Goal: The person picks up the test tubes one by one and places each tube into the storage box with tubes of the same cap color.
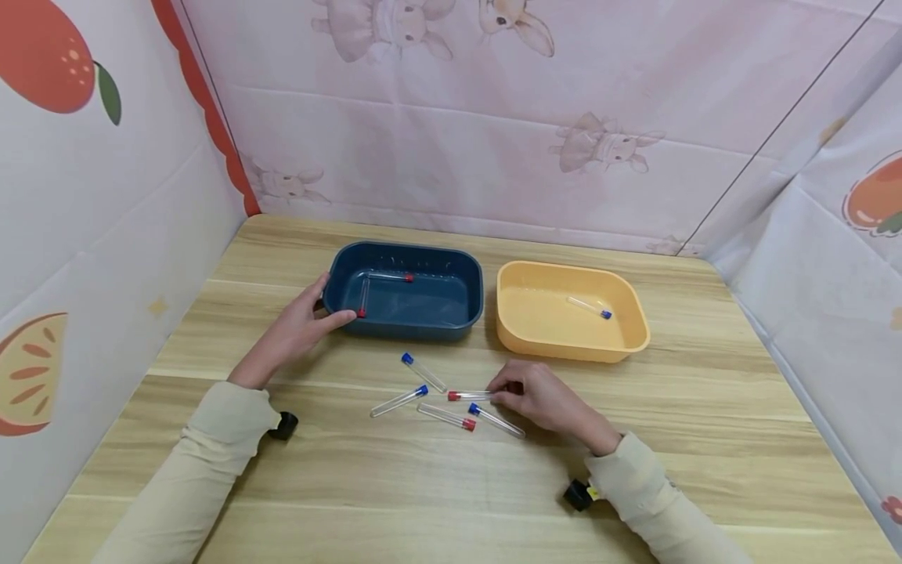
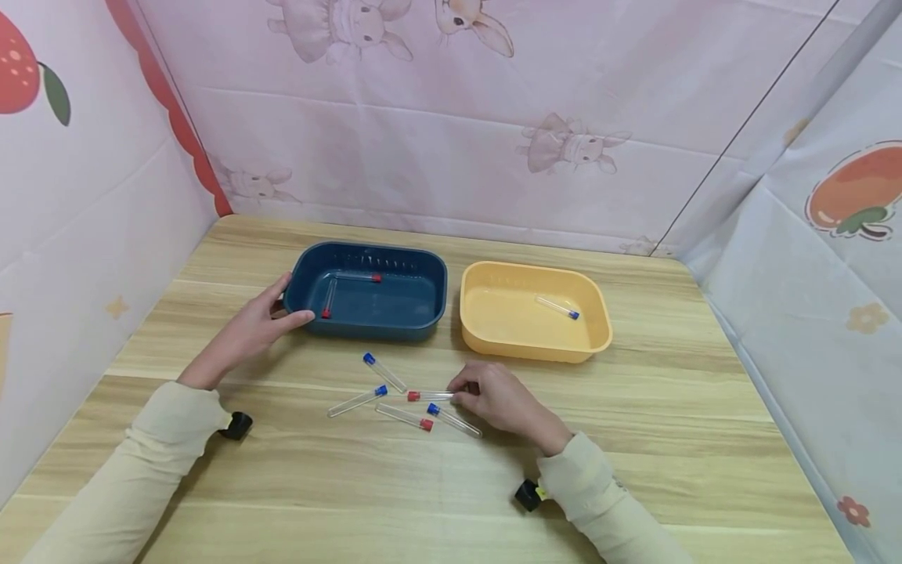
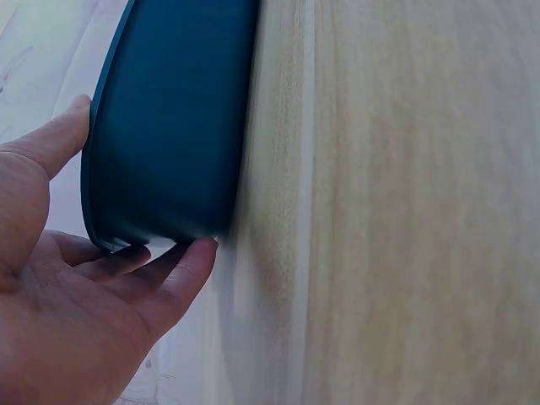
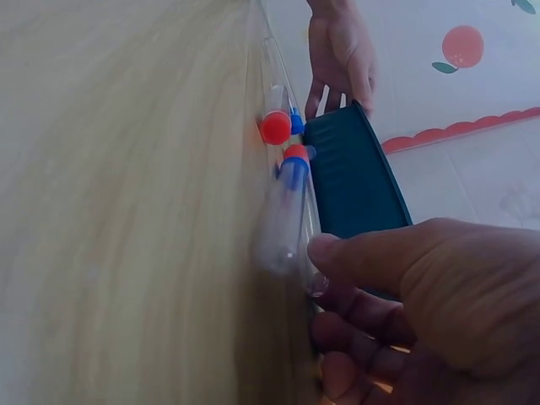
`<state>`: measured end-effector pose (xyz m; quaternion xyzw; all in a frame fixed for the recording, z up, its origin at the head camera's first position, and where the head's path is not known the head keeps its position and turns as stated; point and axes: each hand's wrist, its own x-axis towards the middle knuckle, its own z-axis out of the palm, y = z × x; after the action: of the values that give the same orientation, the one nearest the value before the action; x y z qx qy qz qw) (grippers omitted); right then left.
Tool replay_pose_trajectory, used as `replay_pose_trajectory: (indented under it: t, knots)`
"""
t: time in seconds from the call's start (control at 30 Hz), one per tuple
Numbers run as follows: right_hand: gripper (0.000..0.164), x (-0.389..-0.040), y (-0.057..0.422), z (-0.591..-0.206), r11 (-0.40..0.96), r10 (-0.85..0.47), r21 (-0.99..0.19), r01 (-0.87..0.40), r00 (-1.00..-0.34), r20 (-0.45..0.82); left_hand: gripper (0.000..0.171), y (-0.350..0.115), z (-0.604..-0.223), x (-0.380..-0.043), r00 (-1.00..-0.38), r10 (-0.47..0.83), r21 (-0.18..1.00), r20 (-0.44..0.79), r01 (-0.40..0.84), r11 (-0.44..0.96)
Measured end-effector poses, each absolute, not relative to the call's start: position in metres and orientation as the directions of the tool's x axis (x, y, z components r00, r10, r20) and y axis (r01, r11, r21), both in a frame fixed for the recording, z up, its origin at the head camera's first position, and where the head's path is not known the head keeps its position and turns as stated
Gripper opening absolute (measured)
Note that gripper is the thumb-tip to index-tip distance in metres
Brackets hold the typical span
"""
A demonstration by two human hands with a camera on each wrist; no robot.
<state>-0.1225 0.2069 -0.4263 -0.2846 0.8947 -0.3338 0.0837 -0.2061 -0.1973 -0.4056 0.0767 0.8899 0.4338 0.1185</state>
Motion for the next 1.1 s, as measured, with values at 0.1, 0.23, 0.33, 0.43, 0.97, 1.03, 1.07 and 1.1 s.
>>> replay_pose_trajectory:
  t: [0.1, 0.23, 0.33, 0.43, 0.97, 1.03, 1.07, 1.1]
  knots:
    - [0.011, -0.12, 0.21, -0.426, 0.635, -0.538, -0.645, -0.425, -0.843, 0.026, 0.097, -0.197, -0.405, -0.206, -0.959, 0.243, 0.792, -0.142, 0.037, 0.61]
    - [0.01, -0.117, 0.212, -0.425, 0.665, -0.503, -0.63, -0.402, -0.864, 0.02, 0.098, -0.197, -0.405, -0.207, -0.96, 0.244, 0.79, -0.14, 0.041, 0.612]
    - [0.009, -0.116, 0.213, -0.426, 0.69, -0.478, -0.611, -0.389, -0.878, 0.019, 0.098, -0.197, -0.405, -0.207, -0.96, 0.24, 0.786, -0.141, 0.039, 0.617]
    - [0.009, -0.115, 0.212, -0.427, 0.709, -0.458, -0.595, -0.378, -0.889, 0.019, 0.098, -0.197, -0.405, -0.207, -0.961, 0.237, 0.783, -0.143, 0.036, 0.621]
    - [0.01, -0.112, 0.205, -0.425, 0.735, -0.379, -0.613, -0.29, -0.925, -0.017, 0.098, -0.196, -0.406, -0.204, -0.961, 0.238, 0.795, -0.143, 0.032, 0.606]
    - [0.012, -0.112, 0.204, -0.426, 0.73, -0.385, -0.618, -0.292, -0.923, -0.018, 0.098, -0.196, -0.406, -0.205, -0.961, 0.237, 0.794, -0.143, 0.031, 0.607]
    - [0.012, -0.112, 0.204, -0.426, 0.728, -0.386, -0.62, -0.292, -0.923, -0.018, 0.099, -0.196, -0.406, -0.205, -0.961, 0.236, 0.793, -0.142, 0.032, 0.608]
    - [0.013, -0.112, 0.203, -0.426, 0.727, -0.386, -0.621, -0.292, -0.923, -0.017, 0.1, -0.196, -0.406, -0.205, -0.961, 0.236, 0.793, -0.143, 0.031, 0.608]
